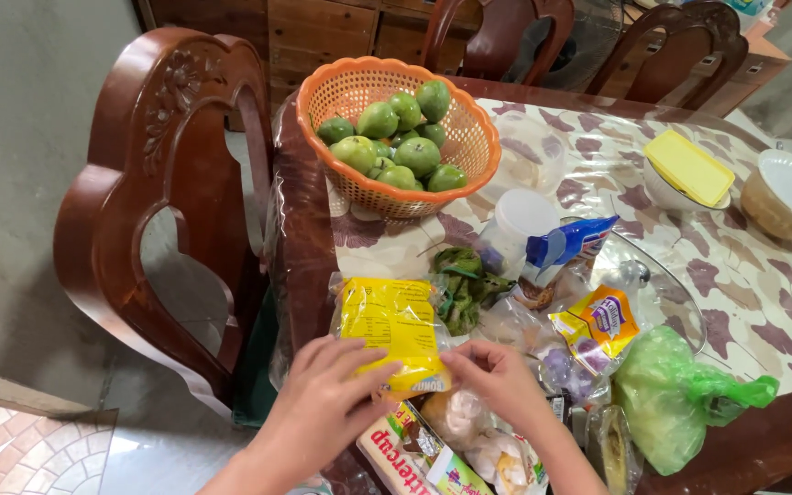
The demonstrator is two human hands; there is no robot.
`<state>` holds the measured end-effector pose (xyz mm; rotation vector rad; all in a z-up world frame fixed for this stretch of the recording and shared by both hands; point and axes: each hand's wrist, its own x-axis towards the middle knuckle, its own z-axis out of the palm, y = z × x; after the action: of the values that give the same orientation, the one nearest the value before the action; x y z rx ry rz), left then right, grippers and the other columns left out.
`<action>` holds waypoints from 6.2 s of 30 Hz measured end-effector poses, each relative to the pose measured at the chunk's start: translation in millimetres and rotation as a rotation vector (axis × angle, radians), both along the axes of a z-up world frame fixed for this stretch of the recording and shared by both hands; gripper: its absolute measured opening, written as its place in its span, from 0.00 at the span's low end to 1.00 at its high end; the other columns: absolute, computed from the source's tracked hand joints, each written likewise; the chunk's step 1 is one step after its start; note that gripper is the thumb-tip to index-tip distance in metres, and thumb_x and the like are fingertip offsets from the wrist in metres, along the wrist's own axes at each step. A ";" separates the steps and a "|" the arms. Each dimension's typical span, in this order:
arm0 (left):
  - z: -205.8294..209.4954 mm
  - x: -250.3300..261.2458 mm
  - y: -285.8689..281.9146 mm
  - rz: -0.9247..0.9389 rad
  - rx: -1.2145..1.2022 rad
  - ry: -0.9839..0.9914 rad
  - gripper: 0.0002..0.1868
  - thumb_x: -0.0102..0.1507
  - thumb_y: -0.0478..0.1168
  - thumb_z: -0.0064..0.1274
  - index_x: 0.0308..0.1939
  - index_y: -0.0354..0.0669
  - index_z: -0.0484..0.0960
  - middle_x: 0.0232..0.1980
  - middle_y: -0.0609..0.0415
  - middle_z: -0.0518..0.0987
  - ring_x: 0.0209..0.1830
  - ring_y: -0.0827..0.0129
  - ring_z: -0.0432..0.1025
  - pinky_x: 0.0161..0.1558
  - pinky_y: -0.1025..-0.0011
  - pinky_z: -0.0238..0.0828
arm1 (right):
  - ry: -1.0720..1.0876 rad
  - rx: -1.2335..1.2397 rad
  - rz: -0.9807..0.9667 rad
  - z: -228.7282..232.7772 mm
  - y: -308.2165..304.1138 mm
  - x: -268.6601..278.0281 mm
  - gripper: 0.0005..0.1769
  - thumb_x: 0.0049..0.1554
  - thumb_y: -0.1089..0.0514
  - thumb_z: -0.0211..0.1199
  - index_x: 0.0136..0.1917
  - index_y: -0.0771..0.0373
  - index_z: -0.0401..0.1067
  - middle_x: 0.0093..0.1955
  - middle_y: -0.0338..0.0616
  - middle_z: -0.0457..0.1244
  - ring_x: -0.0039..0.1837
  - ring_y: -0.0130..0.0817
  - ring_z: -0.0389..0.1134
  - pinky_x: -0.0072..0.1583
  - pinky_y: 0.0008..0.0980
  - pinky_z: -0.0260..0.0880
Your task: The person is moving various food items and frozen goods from a dining table into a nearby refrigerator.
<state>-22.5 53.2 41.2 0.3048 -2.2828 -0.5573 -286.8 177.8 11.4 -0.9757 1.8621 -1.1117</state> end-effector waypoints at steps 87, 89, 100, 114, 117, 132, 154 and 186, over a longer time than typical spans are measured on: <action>-18.5 -50.4 -78.0 0.058 -0.153 -0.060 0.22 0.50 0.37 0.62 0.49 0.38 0.84 0.56 0.47 0.81 0.56 0.54 0.72 0.55 0.58 0.66 | 1.109 -0.354 0.446 46.3 -70.6 6.6 0.42 0.42 0.52 0.76 0.69 0.57 0.70 0.66 0.53 0.64 0.65 0.52 0.62 0.63 0.44 0.63; -21.4 -51.9 -80.2 0.036 -0.063 -0.132 0.20 0.52 0.35 0.60 0.49 0.39 0.84 0.51 0.49 0.82 0.54 0.55 0.73 0.53 0.58 0.68 | 1.030 -0.328 0.454 44.8 -72.3 6.7 0.43 0.41 0.57 0.74 0.70 0.59 0.69 0.66 0.51 0.64 0.64 0.51 0.63 0.63 0.43 0.63; -25.5 -57.7 -90.3 -0.058 -0.068 -0.165 0.14 0.53 0.31 0.56 0.43 0.39 0.86 0.39 0.49 0.85 0.44 0.53 0.77 0.49 0.56 0.71 | 0.911 -0.299 0.411 14.5 -79.0 -8.4 0.36 0.42 0.72 0.65 0.65 0.60 0.74 0.66 0.43 0.67 0.60 0.47 0.67 0.64 0.41 0.67; -28.0 -68.8 -111.4 -0.094 0.015 -0.268 0.13 0.54 0.31 0.56 0.42 0.40 0.87 0.36 0.46 0.83 0.44 0.49 0.75 0.48 0.54 0.71 | 0.980 -0.317 0.388 18.1 -88.6 -3.9 0.24 0.44 0.70 0.67 0.54 0.56 0.82 0.53 0.38 0.69 0.52 0.43 0.66 0.57 0.41 0.66; -31.0 -68.9 -112.8 -0.104 -0.002 -0.249 0.14 0.55 0.30 0.54 0.43 0.39 0.87 0.36 0.45 0.82 0.43 0.49 0.75 0.48 0.54 0.71 | 0.975 -0.358 0.397 10.7 -92.8 -10.4 0.22 0.45 0.69 0.67 0.53 0.55 0.82 0.51 0.38 0.70 0.52 0.42 0.67 0.58 0.39 0.67; -22.5 -50.9 -107.3 -0.175 0.150 -0.199 0.17 0.53 0.40 0.65 0.44 0.38 0.84 0.40 0.44 0.81 0.46 0.49 0.74 0.47 0.56 0.71 | 0.844 -0.378 0.515 19.4 -74.2 -7.4 0.12 0.52 0.58 0.73 0.51 0.56 0.79 0.45 0.43 0.67 0.47 0.43 0.70 0.49 0.38 0.71; -56.9 -66.5 -94.4 0.290 0.138 -0.163 0.19 0.65 0.37 0.54 0.59 0.53 0.86 0.63 0.51 0.78 0.58 0.61 0.72 0.59 0.63 0.72 | 0.441 -0.087 -0.027 -13.8 -101.8 9.4 0.15 0.60 0.50 0.62 0.50 0.63 0.67 0.37 0.43 0.68 0.37 0.35 0.68 0.42 0.35 0.67; 136.4 47.9 50.4 0.104 -0.070 -0.402 0.28 0.52 0.58 0.65 0.47 0.45 0.84 0.39 0.50 0.84 0.41 0.54 0.79 0.43 0.56 0.71 | 0.653 -0.160 0.813 189.0 -1.9 96.8 0.23 0.47 0.45 0.77 0.49 0.62 0.78 0.37 0.44 0.71 0.37 0.33 0.70 0.44 0.34 0.70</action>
<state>25.3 103.5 177.6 0.5379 -2.6462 -0.3866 -189.9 176.0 200.4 -2.1257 1.5457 -0.4588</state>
